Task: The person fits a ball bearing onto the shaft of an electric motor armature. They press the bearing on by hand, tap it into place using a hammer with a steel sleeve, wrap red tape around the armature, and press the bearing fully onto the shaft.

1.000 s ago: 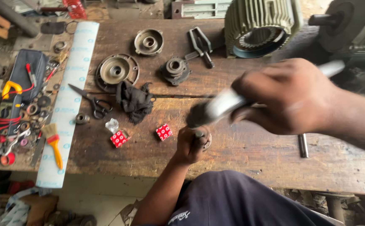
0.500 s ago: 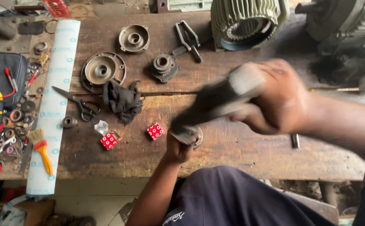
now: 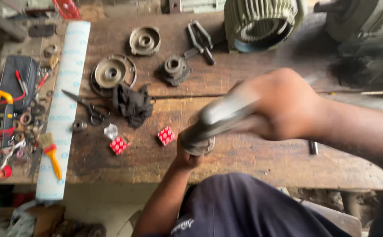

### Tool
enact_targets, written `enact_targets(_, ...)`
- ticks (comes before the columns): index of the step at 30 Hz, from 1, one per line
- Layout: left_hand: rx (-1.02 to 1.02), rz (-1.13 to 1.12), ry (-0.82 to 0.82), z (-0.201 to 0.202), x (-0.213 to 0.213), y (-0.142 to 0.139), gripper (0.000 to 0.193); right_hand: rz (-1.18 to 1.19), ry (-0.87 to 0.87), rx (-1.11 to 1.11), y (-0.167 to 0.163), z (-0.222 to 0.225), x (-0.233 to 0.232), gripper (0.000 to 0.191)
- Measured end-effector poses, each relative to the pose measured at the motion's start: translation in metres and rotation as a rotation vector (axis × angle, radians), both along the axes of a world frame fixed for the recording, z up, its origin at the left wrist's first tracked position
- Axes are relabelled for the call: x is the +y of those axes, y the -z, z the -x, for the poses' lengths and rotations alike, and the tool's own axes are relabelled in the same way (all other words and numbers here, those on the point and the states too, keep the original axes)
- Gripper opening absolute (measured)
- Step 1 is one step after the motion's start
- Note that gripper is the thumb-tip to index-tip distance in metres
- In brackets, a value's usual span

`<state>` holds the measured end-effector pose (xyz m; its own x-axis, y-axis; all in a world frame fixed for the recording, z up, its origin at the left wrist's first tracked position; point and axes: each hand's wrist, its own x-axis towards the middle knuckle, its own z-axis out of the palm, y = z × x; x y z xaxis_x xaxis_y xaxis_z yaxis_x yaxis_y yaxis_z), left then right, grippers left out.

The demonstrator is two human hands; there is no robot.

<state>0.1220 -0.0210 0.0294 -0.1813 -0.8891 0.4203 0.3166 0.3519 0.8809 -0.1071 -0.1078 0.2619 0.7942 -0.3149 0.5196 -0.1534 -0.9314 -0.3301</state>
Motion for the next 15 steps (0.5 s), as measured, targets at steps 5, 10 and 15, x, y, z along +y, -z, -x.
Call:
enact_targets(5,-0.019,0.042,-0.023,-0.001,-0.002,-0.007,0.043,-0.313,0.269,-0.106,0.056,0.025,-0.005,0.029)
enact_targets(10,-0.089,0.15,-0.13,0.001,-0.005,-0.021,0.042,-0.875,0.38,-0.297,0.165,0.008,0.007,0.029)
enact_targets(15,-0.088,0.138,-0.046,-0.004,-0.009,-0.046,0.042,-1.579,0.249,-0.418,0.27,-0.033,0.032,0.036)
